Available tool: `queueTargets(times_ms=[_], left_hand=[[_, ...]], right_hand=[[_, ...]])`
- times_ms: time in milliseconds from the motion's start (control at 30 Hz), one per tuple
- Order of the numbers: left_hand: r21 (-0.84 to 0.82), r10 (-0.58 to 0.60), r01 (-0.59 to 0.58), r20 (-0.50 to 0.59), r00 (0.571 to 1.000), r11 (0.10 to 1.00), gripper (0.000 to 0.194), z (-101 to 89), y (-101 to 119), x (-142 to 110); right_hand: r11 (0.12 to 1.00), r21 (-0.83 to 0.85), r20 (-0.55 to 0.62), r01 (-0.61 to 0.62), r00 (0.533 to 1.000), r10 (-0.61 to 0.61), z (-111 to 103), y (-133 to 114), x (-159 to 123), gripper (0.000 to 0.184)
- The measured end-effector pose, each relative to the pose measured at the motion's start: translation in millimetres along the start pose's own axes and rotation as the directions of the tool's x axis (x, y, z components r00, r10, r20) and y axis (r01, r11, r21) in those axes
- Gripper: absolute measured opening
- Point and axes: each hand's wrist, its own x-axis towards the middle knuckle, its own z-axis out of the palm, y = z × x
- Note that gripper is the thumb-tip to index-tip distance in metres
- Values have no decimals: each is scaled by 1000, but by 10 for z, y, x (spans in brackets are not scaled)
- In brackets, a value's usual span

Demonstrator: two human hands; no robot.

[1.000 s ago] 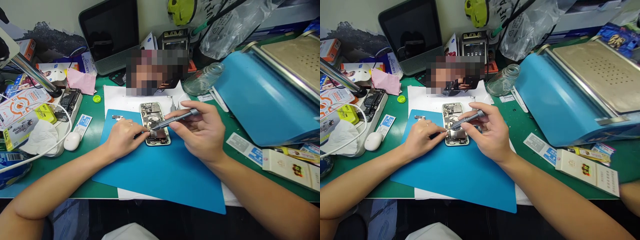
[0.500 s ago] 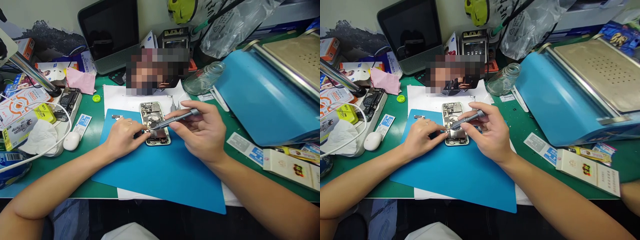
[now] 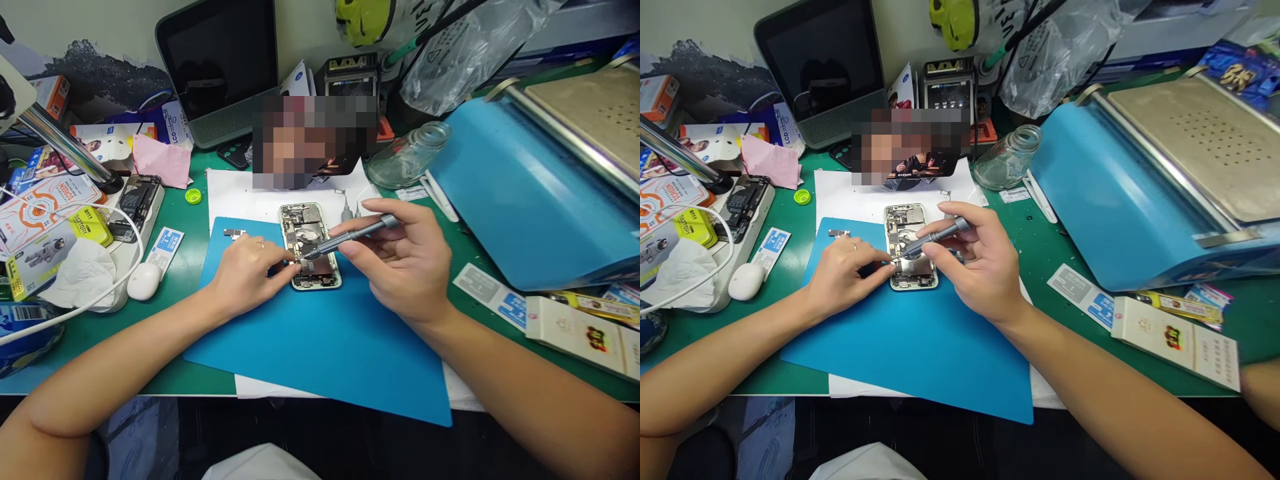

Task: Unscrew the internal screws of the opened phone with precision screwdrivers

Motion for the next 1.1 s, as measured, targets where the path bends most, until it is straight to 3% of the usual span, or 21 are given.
queueTargets(times_ms=[300, 433, 700, 1100], left_hand=[[39, -102, 102, 0, 995, 994, 6, -63, 81, 35], [71, -125, 122, 32, 992, 990, 5, -68, 78, 45], [108, -120, 110, 90, 989, 988, 11, -42, 65, 55], [141, -137, 118, 131, 982, 983, 17, -48, 79, 67]], right_hand=[[997, 41, -96, 72, 993, -68, -22, 6, 36, 60], [993, 16, -27, 120, 992, -120, -9, 14, 4, 57], [963, -39, 108, 267, 959, -262, 30, 64, -97, 70], [971, -46, 151, 233, 963, -224, 55, 73, -109, 73]])
